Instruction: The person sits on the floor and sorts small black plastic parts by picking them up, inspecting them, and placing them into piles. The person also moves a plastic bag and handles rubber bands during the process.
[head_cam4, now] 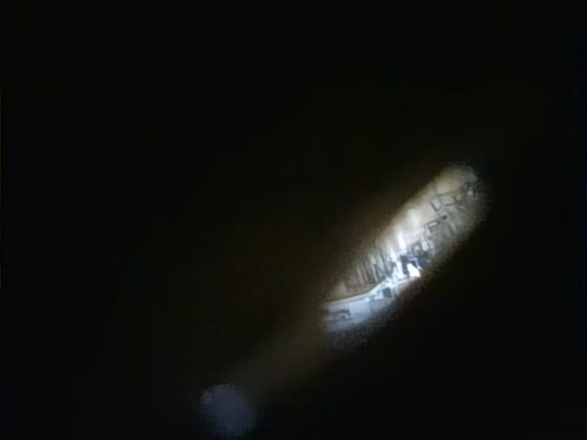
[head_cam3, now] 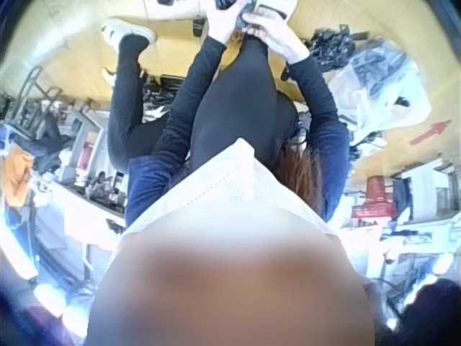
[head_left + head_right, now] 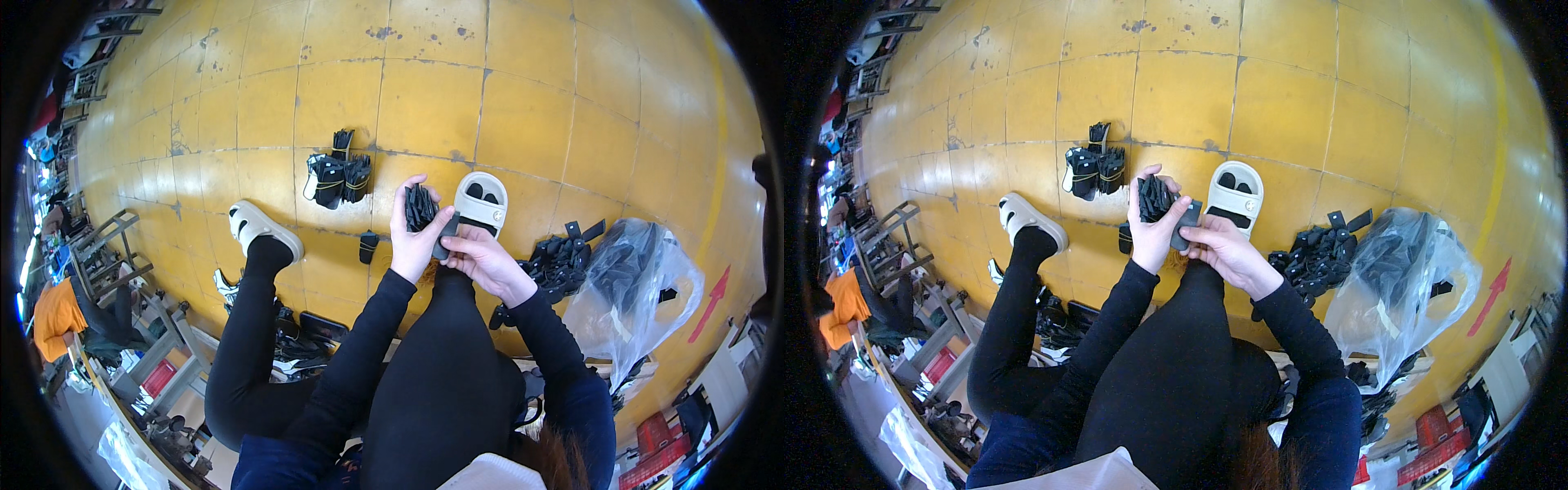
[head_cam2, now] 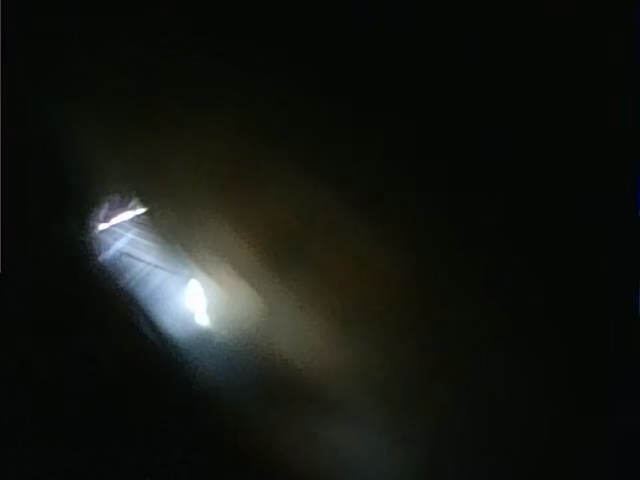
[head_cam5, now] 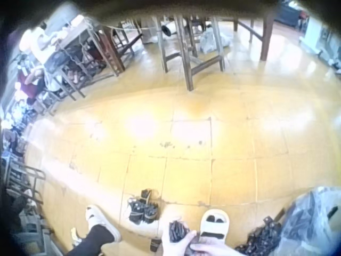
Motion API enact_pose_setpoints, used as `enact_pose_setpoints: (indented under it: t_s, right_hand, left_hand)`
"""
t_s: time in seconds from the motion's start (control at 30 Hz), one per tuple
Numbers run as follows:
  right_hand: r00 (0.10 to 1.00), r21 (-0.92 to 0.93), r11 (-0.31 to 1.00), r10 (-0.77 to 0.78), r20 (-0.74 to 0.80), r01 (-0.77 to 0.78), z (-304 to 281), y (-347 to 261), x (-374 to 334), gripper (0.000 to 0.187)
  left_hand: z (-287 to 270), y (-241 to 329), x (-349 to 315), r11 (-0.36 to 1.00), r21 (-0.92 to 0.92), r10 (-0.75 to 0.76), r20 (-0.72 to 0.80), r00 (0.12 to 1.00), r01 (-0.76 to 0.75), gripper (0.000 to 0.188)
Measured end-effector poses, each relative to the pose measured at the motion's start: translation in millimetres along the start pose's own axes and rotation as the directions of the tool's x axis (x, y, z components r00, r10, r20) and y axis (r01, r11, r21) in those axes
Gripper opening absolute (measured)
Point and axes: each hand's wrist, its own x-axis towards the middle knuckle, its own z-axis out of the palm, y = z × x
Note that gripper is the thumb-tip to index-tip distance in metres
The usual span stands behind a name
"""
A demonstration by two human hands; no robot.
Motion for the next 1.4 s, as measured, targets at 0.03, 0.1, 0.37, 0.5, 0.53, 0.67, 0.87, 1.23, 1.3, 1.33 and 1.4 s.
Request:
enact_pose_setpoints:
  t_s: [0.03,0.1,0.37,0.5,0.53,0.67,0.87,1.23,1.3,1.33,1.4]
  right_hand:
    - [0.998,-0.005,0.998,-0.06,-0.02,0.06,1,-1,-2,0.019]
    - [0.968,-0.1,0.979,-0.19,-0.166,0.176,4,-5,-6,0.028]
    - [0.852,-0.293,0.825,-0.52,-0.063,0.482,11,-17,-11,0.036]
    - [0.856,-0.349,0.81,-0.515,-0.036,0.472,8,-11,-4,0.036]
    - [0.896,-0.386,0.844,-0.436,-0.086,0.373,7,-9,-2,0.036]
    - [0.732,-0.996,0.022,-0.679,0.05,0.089,7,-7,-1,0.054]
    - [0.691,-0.931,0.227,-0.722,0.038,0.288,-5,-33,-13,0.037]
    - [0.841,-0.416,0.746,-0.532,0.097,0.52,-1,-38,4,0.047]
    - [0.898,-0.373,0.817,-0.395,0.194,0.439,1,-39,3,0.056]
    - [0.855,-0.443,0.732,-0.459,0.242,0.518,5,-39,6,0.051]
    - [0.854,-0.697,0.512,-0.42,0.306,0.502,10,-48,8,0.043]
  left_hand:
    - [0,1,0,0.998,-0.069,-0.012,-0.022,1.0,0.011,0.056]
    - [-3,1,2,0.978,-0.205,-0.05,-0.065,0.997,0.036,0.057]
    - [-19,-6,4,0.622,-0.663,-0.459,0.123,0.88,0.417,0.053]
    - [-21,-5,-2,0.619,-0.649,-0.368,0.257,0.894,0.441,0.065]
    - [-21,-4,-4,0.603,-0.605,-0.375,0.36,0.854,0.52,0.071]
    - [-10,-2,-7,0.723,-0.385,-0.415,0.422,0.806,0.574,0.068]
    - [-10,0,0,0.705,-0.429,-0.51,0.249,0.824,0.565,0.066]
    - [-8,20,3,0.639,-0.401,-0.499,0.433,0.751,0.656,0.045]
    - [-9,20,6,0.629,-0.296,-0.556,0.474,0.682,0.719,0.044]
    - [-9,19,7,0.616,-0.224,-0.605,0.48,0.636,0.755,0.043]
    - [-8,15,11,0.747,0.173,-0.586,0.629,0.512,0.642,0.028]
